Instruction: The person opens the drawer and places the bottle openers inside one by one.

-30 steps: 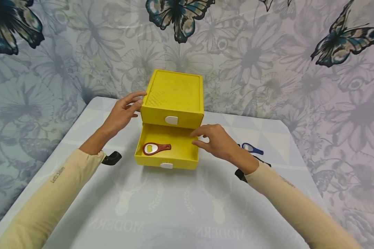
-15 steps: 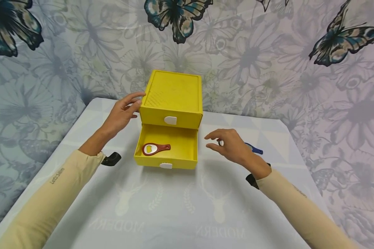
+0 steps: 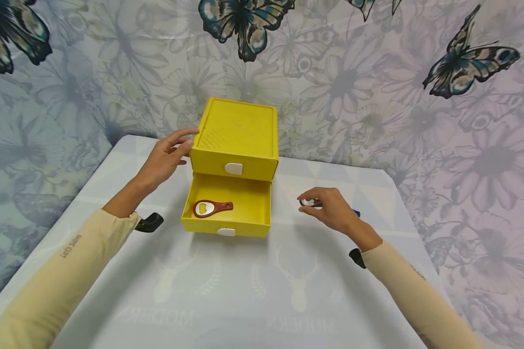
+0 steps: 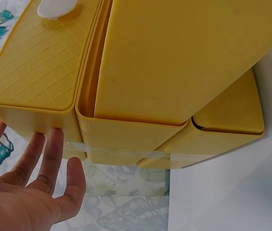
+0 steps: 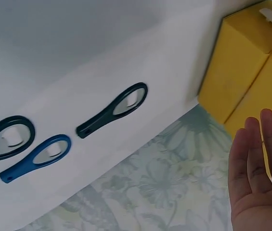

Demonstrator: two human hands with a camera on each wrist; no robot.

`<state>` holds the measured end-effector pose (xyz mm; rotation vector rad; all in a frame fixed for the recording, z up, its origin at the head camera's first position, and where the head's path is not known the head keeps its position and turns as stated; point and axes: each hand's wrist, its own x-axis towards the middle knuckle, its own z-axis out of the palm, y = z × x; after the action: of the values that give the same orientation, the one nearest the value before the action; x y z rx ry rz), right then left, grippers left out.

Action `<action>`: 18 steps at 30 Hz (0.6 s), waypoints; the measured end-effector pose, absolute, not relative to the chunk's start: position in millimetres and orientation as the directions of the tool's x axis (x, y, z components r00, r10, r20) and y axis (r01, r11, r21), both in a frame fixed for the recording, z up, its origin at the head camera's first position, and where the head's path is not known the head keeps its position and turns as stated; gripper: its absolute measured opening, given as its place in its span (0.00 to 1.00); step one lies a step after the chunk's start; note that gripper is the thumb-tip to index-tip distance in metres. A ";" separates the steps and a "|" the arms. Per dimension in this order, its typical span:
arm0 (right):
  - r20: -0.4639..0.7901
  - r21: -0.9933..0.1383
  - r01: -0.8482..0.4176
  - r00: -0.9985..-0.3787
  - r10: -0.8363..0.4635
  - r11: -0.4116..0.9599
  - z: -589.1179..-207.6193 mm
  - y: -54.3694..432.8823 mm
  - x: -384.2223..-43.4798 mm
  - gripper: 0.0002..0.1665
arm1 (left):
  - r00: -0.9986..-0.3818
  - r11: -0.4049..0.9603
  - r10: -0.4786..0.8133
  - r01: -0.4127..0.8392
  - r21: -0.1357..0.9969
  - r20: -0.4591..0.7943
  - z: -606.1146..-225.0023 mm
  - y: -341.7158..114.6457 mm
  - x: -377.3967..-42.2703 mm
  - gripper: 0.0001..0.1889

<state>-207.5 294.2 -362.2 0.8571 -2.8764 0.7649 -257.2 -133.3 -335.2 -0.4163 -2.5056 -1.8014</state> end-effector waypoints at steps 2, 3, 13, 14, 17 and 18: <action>0.170 -0.434 -0.515 -0.853 -0.494 0.739 -365.5 300.9 -209.1 0.15 | -0.964 0.297 0.198 0.232 0.926 0.178 -335.2 -132.9 -257.2 0.25; 0.168 -0.425 -0.515 -0.853 -0.494 0.744 -367.8 304.7 -210.5 0.15 | -0.963 0.296 0.198 0.234 0.926 0.180 -335.2 -132.8 -257.3 0.25; 0.018 -0.441 -0.415 -0.891 -0.454 0.796 -389.2 345.0 -222.1 0.19 | -0.966 0.306 0.189 0.226 0.925 0.174 -333.7 -133.8 -257.0 0.24; 0.002 -0.437 -0.401 -0.896 -0.445 0.805 -390.8 348.6 -222.4 0.19 | -0.967 0.306 0.188 0.222 0.926 0.170 -333.6 -133.5 -256.9 0.24; -0.025 -0.417 -0.375 -0.906 -0.423 0.828 -394.6 359.1 -223.1 0.19 | -0.969 0.305 0.184 0.213 0.928 0.162 -333.5 -132.7 -256.5 0.23; -0.032 -0.412 -0.368 -0.909 -0.417 0.834 -395.7 362.4 -223.5 0.19 | -0.970 0.308 0.183 0.211 0.928 0.160 -333.4 -132.5 -256.3 0.23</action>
<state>-223.5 362.4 -395.7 0.6707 -3.1228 0.6621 -256.3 -132.5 -333.4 -0.3799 -2.5205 -1.7934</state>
